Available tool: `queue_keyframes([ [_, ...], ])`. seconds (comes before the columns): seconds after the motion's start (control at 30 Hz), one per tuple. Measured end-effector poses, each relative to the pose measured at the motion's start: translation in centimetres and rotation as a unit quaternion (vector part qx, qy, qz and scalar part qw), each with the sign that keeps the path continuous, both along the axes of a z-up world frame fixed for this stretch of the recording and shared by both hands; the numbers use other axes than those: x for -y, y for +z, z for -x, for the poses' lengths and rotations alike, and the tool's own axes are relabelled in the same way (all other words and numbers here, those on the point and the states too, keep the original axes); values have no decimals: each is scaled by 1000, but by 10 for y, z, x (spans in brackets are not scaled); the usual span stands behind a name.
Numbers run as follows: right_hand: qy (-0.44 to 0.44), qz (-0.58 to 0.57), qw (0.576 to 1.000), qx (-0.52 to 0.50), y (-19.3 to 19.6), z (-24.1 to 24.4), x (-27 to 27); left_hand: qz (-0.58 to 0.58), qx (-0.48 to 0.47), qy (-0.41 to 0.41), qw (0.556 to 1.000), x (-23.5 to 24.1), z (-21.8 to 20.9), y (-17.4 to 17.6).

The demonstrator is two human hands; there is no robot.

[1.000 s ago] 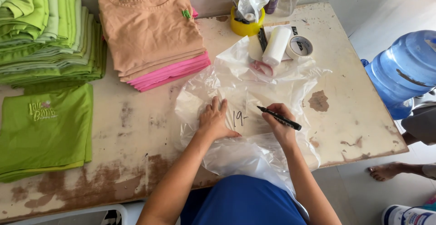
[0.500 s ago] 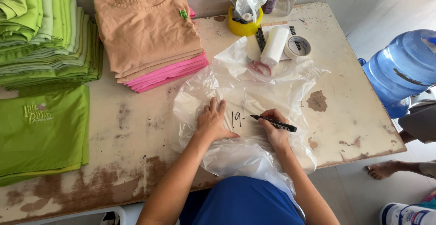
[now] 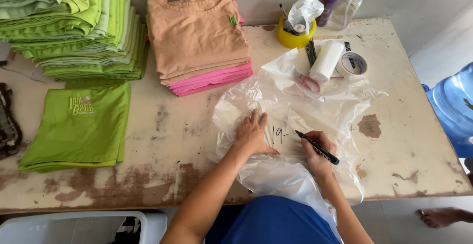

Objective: Organizing stacks of folded laundry and labeling a plastic bag for an order.

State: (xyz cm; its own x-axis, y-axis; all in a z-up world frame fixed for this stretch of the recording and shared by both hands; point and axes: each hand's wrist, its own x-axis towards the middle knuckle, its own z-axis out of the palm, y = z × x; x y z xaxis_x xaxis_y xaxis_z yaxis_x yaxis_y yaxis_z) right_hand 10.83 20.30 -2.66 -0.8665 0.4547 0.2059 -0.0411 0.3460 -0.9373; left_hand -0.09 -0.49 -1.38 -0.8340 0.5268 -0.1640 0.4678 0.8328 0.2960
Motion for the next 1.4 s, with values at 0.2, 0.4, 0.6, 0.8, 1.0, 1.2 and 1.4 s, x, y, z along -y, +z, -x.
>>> queue_keyframes([
  [0.2,-2,65,998,-15,-7,4,-8,-7,-5,-2,1000,0,1,-6],
  [0.4,-13,14,1000,-13,-2,-1,-1,16,18,-6,1000,-2,2,-4],
  [0.6,-28,33,999,-21,-10,2,-5,-2,17,3,1000,-1,2,-1],
  [0.8,-24,19,1000,-6,-5,5,-6,4,16,12,1000,0,-3,12],
  [1.0,-1,13,1000,7,-6,6,-7,-1,23,13,1000,-1,-4,16],
  [1.2,7,0,1000,14,-4,7,-7,1,30,15,999,-1,-4,17],
  [1.4,6,3,1000,19,-1,5,-6,11,15,9,1000,-1,-4,14],
])
